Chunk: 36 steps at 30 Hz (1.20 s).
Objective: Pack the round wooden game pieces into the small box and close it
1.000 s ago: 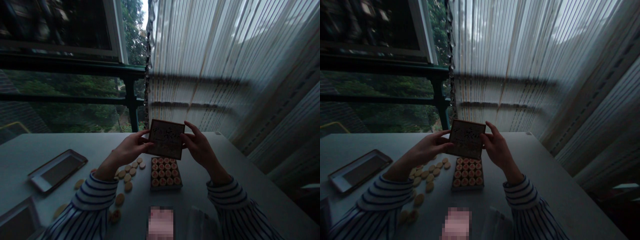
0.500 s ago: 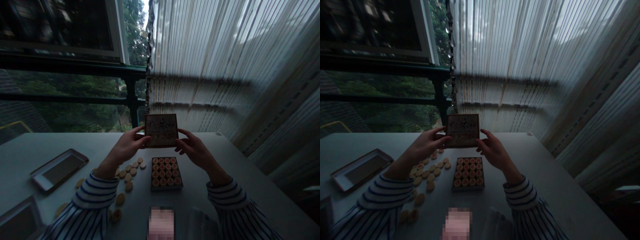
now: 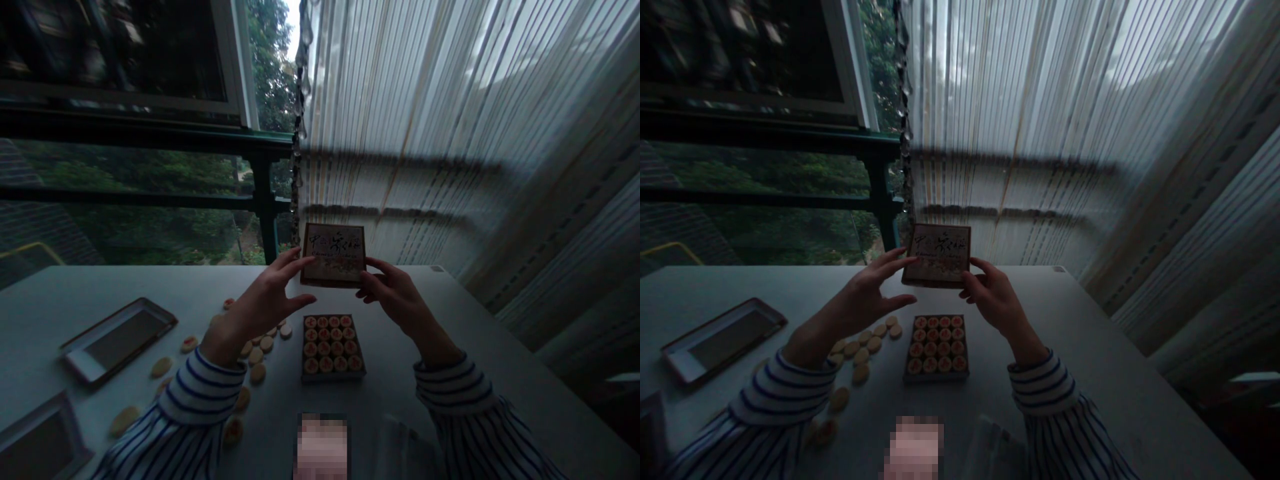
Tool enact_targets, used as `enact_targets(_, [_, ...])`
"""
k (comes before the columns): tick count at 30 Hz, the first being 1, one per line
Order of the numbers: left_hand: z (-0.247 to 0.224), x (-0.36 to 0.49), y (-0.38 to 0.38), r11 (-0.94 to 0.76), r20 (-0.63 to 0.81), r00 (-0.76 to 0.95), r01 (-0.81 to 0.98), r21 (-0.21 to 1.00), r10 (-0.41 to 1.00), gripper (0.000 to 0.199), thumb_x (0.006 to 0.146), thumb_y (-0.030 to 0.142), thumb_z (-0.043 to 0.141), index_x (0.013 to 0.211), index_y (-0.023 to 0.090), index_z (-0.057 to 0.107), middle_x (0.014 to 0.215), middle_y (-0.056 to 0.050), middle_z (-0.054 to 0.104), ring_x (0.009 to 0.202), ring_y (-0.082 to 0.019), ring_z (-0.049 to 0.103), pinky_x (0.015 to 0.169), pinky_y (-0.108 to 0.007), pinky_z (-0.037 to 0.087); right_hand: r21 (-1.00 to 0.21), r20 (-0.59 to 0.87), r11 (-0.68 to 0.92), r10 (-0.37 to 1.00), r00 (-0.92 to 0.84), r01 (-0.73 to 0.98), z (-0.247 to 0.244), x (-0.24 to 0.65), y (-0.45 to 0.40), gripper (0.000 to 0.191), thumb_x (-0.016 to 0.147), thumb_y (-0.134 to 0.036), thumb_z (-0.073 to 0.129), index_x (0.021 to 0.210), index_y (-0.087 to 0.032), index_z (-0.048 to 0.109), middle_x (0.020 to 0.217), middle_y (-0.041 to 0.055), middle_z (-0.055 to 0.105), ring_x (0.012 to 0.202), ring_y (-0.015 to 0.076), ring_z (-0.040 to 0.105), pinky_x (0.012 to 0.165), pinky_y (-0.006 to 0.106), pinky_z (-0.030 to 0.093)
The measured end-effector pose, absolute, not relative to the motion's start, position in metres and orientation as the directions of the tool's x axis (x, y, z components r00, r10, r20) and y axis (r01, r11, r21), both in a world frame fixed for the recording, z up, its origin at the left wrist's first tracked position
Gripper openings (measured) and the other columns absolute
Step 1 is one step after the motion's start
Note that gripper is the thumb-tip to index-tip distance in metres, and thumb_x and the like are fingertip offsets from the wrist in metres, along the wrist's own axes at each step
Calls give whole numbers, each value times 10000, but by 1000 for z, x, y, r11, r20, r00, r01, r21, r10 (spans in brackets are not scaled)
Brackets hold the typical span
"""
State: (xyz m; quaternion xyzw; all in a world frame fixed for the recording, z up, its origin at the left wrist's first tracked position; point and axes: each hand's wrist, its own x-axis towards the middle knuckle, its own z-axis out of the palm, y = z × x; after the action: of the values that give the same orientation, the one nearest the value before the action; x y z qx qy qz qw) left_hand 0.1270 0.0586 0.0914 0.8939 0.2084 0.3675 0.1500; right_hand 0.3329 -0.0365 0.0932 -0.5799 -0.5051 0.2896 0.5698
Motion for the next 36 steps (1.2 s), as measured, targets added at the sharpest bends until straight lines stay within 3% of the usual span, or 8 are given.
enact_targets(3, [89, 128, 62, -918, 642, 656, 286, 273, 396, 538, 687, 267, 630, 1191, 242, 445, 1321, -95, 364, 1173, -252, 396, 937, -448, 390, -961, 222, 149, 915, 336, 231, 95, 332, -37, 440, 748, -328, 553, 1125, -110, 489, 681, 55, 635, 530, 124, 582, 458, 239, 461])
enact_targets(6, [87, 128, 65, -936, 683, 642, 275, 222, 350, 414, 737, 247, 577, 1142, 233, 494, 1300, -87, 396, 1155, -238, 423, 920, -436, 414, -969, 199, 130, 915, 351, 210, 97, 332, -38, 437, 747, -324, 555, 1120, -105, 493, 688, 63, 635, 524, 124, 585, 451, 235, 460])
enact_targets(10, [88, 127, 65, -951, 724, 619, 241, 192, 303, 315, 778, 236, 528, 1091, 201, 536, 1237, -92, 471, 1100, -206, 483, 898, -391, 445, -973, 183, 116, 915, 359, 200, 98, 333, -38, 431, 752, -318, 552, 1121, -105, 491, 705, 71, 637, 514, 121, 586, 446, 231, 462])
enact_targets(20, [89, 127, 63, -954, 692, 659, 249, 169, 295, 308, 798, 246, 497, 1096, 183, 538, 1209, -97, 508, 1073, -193, 509, 900, -379, 448, -977, 168, 109, 921, 350, 182, 96, 335, -37, 413, 750, -324, 548, 1097, -102, 512, 669, 60, 626, 478, 113, 574, 424, 225, 460])
enact_targets(24, [90, 127, 62, -954, 700, 652, 251, 165, 292, 301, 819, 269, 460, 1097, 186, 542, 1170, -88, 546, 1055, -191, 523, 896, -391, 449, -958, 211, 130, 923, 323, 255, 94, 336, -36, 418, 776, -376, 506, 1096, -107, 515, 658, 54, 624, 498, 116, 575, 431, 227, 458])
enact_targets(30, [92, 123, 64, -943, 690, 644, 260, 209, 331, 323, 809, 281, 479, 1111, 184, 539, 1155, -83, 561, 1039, -186, 534, 899, -375, 444, -824, 391, 215, 886, 251, 525, 93, 340, -38, 406, 812, -414, 445, 1099, -133, 509, 726, 53, 639, 573, 120, 584, 524, 247, 468])
enact_targets(36, [93, 119, 66, -911, 674, 614, 300, 282, 411, 333, 784, 319, 516, 1092, 200, 557, 1114, -67, 592, 996, -182, 562, 883, -352, 450, -546, 552, 282, 829, 86, 789, 101, 341, -50, 358, 801, -355, 493, 1127, -212, 522, 840, 34, 632, 613, 109, 552, 589, 261, 466])
